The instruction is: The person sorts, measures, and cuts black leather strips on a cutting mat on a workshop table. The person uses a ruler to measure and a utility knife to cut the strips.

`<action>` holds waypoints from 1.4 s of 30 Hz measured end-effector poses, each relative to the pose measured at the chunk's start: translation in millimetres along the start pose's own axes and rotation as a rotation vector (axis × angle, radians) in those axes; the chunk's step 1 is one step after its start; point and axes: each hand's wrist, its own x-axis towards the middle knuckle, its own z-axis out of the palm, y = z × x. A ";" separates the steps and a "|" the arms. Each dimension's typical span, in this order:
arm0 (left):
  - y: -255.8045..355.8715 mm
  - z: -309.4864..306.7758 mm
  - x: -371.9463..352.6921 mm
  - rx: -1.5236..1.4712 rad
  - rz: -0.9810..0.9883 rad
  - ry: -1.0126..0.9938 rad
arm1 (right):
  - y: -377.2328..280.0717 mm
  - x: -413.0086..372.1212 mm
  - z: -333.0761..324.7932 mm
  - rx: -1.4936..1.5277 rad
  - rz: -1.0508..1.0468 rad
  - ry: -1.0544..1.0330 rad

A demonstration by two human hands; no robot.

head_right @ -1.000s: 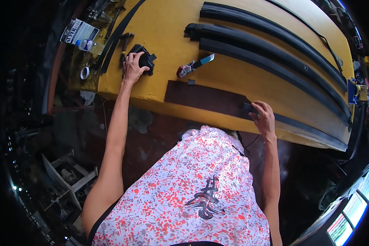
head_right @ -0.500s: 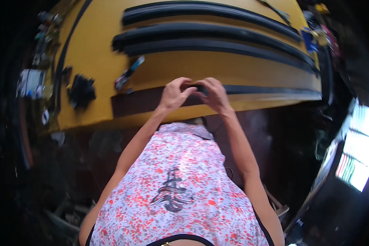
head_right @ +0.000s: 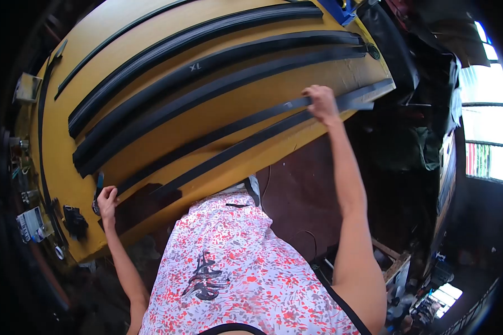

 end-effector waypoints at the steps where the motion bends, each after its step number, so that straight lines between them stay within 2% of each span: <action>1: -5.0 -5.5 1.5 0.049 -0.015 0.053 | 51.4 -3.4 -4.2 -0.053 0.035 0.022; 4: -14.5 -21.9 -1.1 0.207 -0.087 0.151 | 157.5 -11.6 -43.5 -0.119 0.155 0.008; 6: -2.5 -12.9 -5.9 0.245 -0.162 0.174 | 206.1 -11.8 -65.3 -0.132 0.126 -0.044; 9: -7.9 -11.5 -2.7 0.294 -0.086 0.221 | 271.6 -2.9 -74.9 -0.115 0.136 0.032; 10: 7.1 -4.6 -7.3 0.296 -0.112 0.248 | 278.7 3.6 -80.8 -0.122 0.184 -0.018; 14: 9.0 -8.9 0.7 0.361 -0.120 0.274 | 308.7 16.8 -71.3 -0.386 0.051 0.003; 16: 7.4 -10.1 3.2 0.392 -0.111 0.273 | 324.1 20.5 -56.7 -0.377 0.050 -0.045; 18: -0.2 -14.4 6.7 0.506 -0.056 0.292 | 333.9 22.5 -41.0 -0.450 0.103 -0.221; 19: -14.4 -22.3 9.0 0.774 0.104 0.356 | 336.6 20.2 -31.2 -0.496 0.063 -0.215; 20: 30.6 15.7 -11.2 1.072 0.036 0.536 | 334.0 16.6 -21.5 -0.537 0.022 -0.203; 21: 58.4 35.8 -19.1 1.194 -0.005 0.540 | 320.3 15.9 -19.7 -0.442 0.040 -0.234; 22: 80.8 61.6 -28.9 1.130 0.165 0.558 | 301.2 15.7 -23.5 -0.349 0.059 -0.265; 23: 118.2 101.4 -45.3 0.935 0.264 0.486 | 290.0 14.8 -21.3 -0.072 0.090 -0.320; 24: 148.8 144.8 -61.3 0.681 0.253 0.342 | 278.9 12.6 -19.2 0.206 0.118 -0.382; 25: 176.1 184.1 -79.9 0.536 0.232 0.136 | 240.9 14.1 -31.2 0.308 0.159 -0.499; 26: 177.4 211.3 -89.6 0.515 0.262 -0.058 | 194.4 16.0 -44.2 0.407 0.200 -0.617; 27: 163.9 233.3 -93.8 0.608 0.419 -0.163 | 168.6 11.4 -46.0 0.344 0.074 -0.594; 28: 154.8 250.4 -98.2 0.675 0.450 -0.221 | 153.5 6.7 -46.2 0.279 -0.048 -0.570; 30: 143.0 269.7 -103.2 0.741 0.453 -0.250 | 145.4 -1.1 -35.6 0.288 -0.085 -0.596; 33: 128.0 277.4 -107.5 0.795 0.455 -0.190 | 150.0 0.7 -25.3 0.331 -0.075 -0.643; 42: 136.6 279.7 -107.3 0.821 0.353 -0.254 | 146.9 3.2 -26.1 0.339 -0.144 -0.628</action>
